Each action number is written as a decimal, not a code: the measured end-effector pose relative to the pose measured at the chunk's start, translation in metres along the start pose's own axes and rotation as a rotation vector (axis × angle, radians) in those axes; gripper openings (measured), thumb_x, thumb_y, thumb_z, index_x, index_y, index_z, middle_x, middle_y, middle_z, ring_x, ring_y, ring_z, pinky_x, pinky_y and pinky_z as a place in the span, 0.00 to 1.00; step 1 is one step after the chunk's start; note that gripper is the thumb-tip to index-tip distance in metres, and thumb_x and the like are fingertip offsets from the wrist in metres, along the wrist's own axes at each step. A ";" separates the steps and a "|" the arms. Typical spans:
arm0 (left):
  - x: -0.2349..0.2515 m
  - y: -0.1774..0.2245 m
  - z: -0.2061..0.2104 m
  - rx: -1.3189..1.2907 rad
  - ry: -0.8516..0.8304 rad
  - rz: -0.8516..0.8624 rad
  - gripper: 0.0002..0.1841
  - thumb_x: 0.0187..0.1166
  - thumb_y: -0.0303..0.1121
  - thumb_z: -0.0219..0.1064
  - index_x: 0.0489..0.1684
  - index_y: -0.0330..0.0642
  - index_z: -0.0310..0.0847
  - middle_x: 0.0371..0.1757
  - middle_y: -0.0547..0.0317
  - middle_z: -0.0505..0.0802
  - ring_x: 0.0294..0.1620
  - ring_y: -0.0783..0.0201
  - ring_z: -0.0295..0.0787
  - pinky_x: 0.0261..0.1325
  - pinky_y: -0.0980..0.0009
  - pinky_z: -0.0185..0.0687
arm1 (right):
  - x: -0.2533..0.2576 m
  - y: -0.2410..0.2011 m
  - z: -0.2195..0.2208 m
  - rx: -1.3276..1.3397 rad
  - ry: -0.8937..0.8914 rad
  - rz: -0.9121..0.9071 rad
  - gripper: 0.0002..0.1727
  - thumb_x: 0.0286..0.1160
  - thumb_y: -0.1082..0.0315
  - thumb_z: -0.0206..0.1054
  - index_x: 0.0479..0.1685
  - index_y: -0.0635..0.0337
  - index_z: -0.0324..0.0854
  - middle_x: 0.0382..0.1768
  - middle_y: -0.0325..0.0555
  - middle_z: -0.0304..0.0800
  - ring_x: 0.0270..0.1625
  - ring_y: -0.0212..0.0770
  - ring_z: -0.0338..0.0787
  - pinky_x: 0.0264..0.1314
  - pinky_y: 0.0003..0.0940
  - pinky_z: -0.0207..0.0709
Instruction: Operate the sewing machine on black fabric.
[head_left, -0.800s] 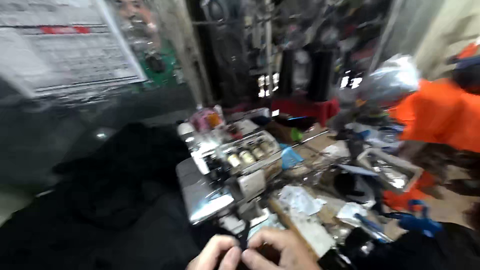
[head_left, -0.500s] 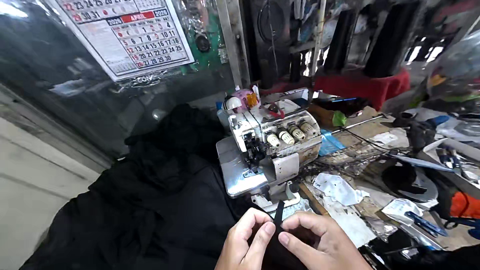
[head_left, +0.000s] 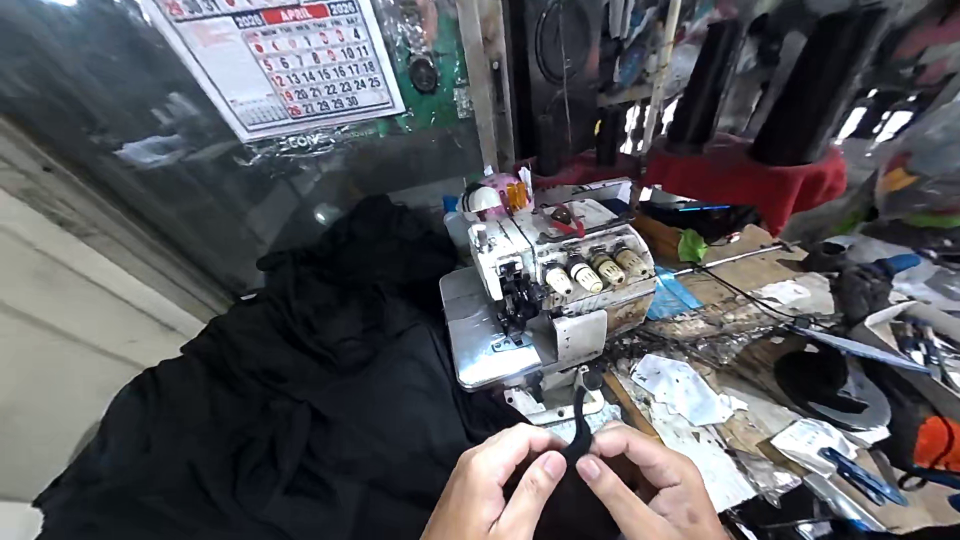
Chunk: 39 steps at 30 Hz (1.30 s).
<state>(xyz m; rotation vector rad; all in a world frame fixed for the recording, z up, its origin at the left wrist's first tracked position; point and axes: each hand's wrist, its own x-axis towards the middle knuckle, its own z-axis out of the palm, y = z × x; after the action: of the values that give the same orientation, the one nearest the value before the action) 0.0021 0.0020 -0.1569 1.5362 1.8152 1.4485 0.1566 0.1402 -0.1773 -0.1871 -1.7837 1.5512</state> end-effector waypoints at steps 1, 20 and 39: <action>0.000 -0.004 0.000 0.025 -0.009 0.017 0.16 0.92 0.39 0.57 0.51 0.43 0.91 0.46 0.63 0.95 0.49 0.70 0.91 0.55 0.69 0.88 | -0.001 0.001 0.000 0.009 0.024 -0.009 0.05 0.78 0.73 0.70 0.42 0.66 0.88 0.39 0.47 0.91 0.37 0.36 0.89 0.39 0.30 0.87; -0.001 0.013 0.003 0.363 0.097 0.073 0.13 0.88 0.46 0.61 0.42 0.55 0.92 0.40 0.74 0.92 0.48 0.74 0.86 0.60 0.61 0.74 | -0.007 0.009 0.012 -0.004 0.216 -0.143 0.02 0.75 0.74 0.73 0.41 0.62 0.89 0.38 0.43 0.90 0.38 0.32 0.89 0.40 0.25 0.86; 0.102 -0.008 -0.067 0.787 -0.132 -0.227 0.20 0.84 0.53 0.55 0.29 0.54 0.85 0.24 0.68 0.84 0.28 0.69 0.82 0.32 0.64 0.78 | 0.085 0.057 0.042 -0.251 0.415 0.022 0.05 0.68 0.60 0.78 0.33 0.50 0.94 0.29 0.29 0.93 0.30 0.26 0.91 0.32 0.24 0.88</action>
<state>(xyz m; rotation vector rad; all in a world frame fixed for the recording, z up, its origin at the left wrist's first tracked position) -0.0904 0.0617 -0.1024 1.6025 2.5276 0.5139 0.0505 0.1691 -0.1910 -0.6057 -1.6359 1.1909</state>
